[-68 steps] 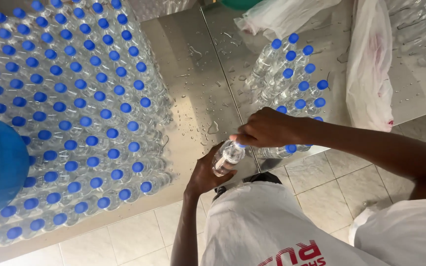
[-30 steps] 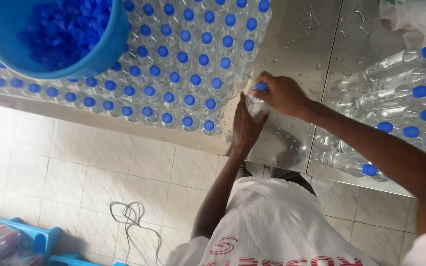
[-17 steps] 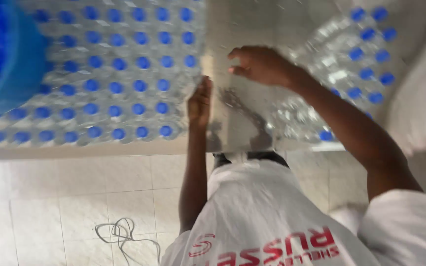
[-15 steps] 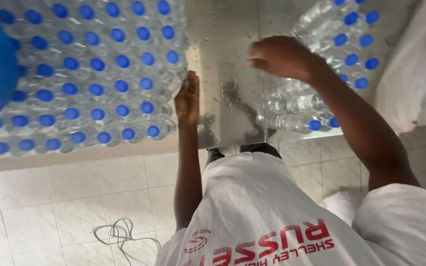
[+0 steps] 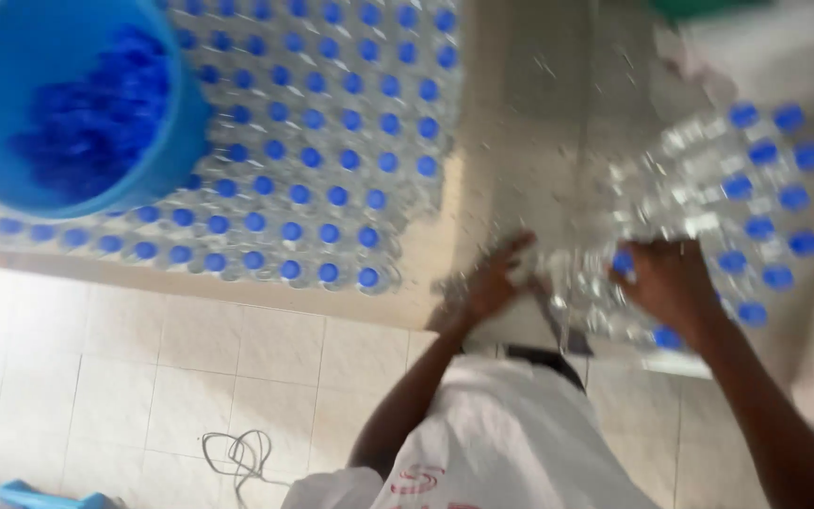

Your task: Manually screwing plastic caps onto water bottles at a production station.

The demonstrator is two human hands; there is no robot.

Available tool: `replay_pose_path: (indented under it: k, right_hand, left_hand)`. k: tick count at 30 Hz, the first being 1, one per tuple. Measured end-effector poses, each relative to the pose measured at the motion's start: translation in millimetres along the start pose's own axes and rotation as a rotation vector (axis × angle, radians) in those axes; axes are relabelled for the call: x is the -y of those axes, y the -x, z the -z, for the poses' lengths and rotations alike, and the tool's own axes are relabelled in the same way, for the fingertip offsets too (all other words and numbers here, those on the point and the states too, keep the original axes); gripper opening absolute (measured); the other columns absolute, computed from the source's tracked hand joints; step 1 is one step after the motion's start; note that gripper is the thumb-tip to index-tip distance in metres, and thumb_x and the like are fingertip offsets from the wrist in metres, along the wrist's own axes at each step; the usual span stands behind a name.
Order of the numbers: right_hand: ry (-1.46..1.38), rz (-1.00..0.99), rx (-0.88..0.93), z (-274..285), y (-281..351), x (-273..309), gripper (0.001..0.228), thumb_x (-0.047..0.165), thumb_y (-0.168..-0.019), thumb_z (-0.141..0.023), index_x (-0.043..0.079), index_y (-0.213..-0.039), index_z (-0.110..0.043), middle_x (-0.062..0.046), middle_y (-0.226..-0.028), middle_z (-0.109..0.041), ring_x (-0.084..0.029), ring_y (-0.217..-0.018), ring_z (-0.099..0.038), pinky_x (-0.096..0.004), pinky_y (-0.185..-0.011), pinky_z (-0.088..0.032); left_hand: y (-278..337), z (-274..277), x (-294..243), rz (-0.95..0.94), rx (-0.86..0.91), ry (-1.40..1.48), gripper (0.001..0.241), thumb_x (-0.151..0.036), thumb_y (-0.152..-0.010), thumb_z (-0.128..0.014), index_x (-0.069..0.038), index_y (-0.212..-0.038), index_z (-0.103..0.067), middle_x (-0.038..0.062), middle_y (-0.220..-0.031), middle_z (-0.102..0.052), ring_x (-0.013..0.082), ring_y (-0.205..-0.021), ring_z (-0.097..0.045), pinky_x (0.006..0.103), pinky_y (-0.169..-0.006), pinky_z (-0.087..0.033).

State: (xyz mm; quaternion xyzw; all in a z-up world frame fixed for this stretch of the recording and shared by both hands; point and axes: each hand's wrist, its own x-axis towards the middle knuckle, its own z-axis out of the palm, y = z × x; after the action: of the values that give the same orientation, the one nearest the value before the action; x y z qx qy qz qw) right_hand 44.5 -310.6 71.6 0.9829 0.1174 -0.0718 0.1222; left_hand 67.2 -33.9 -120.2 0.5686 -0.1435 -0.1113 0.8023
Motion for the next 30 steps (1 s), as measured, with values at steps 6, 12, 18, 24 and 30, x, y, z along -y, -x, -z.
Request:
replay_pose_path:
  k: [6,12,18,24,30]
  right_hand:
    - [-0.567,0.177,0.15,111.6,6.3,40.0,0.043,0.052,-0.09,-0.077,0.024,-0.123,-0.078,0.005,-0.107,-0.089,-0.023,-0.093,-0.08,-0.043,-0.117,-0.044]
    - [-0.755,0.125,0.44,141.0,-6.3,51.7,0.051,0.043,-0.096,-0.069,0.032,-0.146,-0.065,0.007,-0.146,-0.074,-0.014,-0.127,-0.076,-0.038,-0.104,-0.059]
    - [-0.42,0.287,0.261,77.1,-14.0,48.7,0.048,0.057,-0.11,-0.043,0.017,-0.087,-0.056,0.001,-0.077,-0.058,-0.019,-0.073,-0.058,-0.037,-0.068,-0.048]
    - [-0.379,0.009,0.399,85.5,-11.7,37.1,0.055,0.063,-0.103,-0.038,0.045,-0.135,-0.078,0.008,-0.129,-0.084,-0.022,-0.128,-0.077,-0.044,-0.091,-0.063]
    - [-0.472,0.626,-0.168,81.1,1.0,33.8,0.053,0.03,-0.099,-0.069,0.01,-0.147,-0.061,-0.012,-0.138,-0.07,-0.03,-0.125,-0.07,-0.047,-0.107,-0.061]
  left_hand:
    - [26.0,-30.5,-101.9,-0.24,0.295,-0.707,0.136,-0.074,-0.076,-0.076,-0.018,-0.179,-0.009,0.013,-0.187,-0.016,0.0447,-0.176,-0.008,0.0652,-0.139,-0.019]
    - [38.4,3.3,-148.3,0.207,0.431,-0.455,0.094,-0.055,-0.078,-0.085,-0.014,-0.155,-0.051,0.009,-0.135,-0.075,0.0307,-0.115,-0.075,0.0427,-0.093,-0.059]
    - [44.7,8.2,-159.1,0.303,0.479,-0.527,0.103,-0.053,-0.075,-0.085,-0.013,-0.162,-0.045,0.013,-0.154,-0.067,0.0367,-0.134,-0.067,0.0486,-0.105,-0.054]
    - [43.5,8.0,-156.5,0.194,0.452,-0.572,0.103,-0.05,-0.077,-0.085,-0.013,-0.163,-0.043,0.015,-0.149,-0.071,0.0397,-0.123,-0.075,0.0484,-0.097,-0.06]
    - [41.9,17.6,-166.8,0.317,0.534,-0.377,0.105,-0.06,-0.071,-0.084,-0.014,-0.158,-0.049,0.013,-0.152,-0.067,0.0353,-0.134,-0.066,0.0473,-0.11,-0.053]
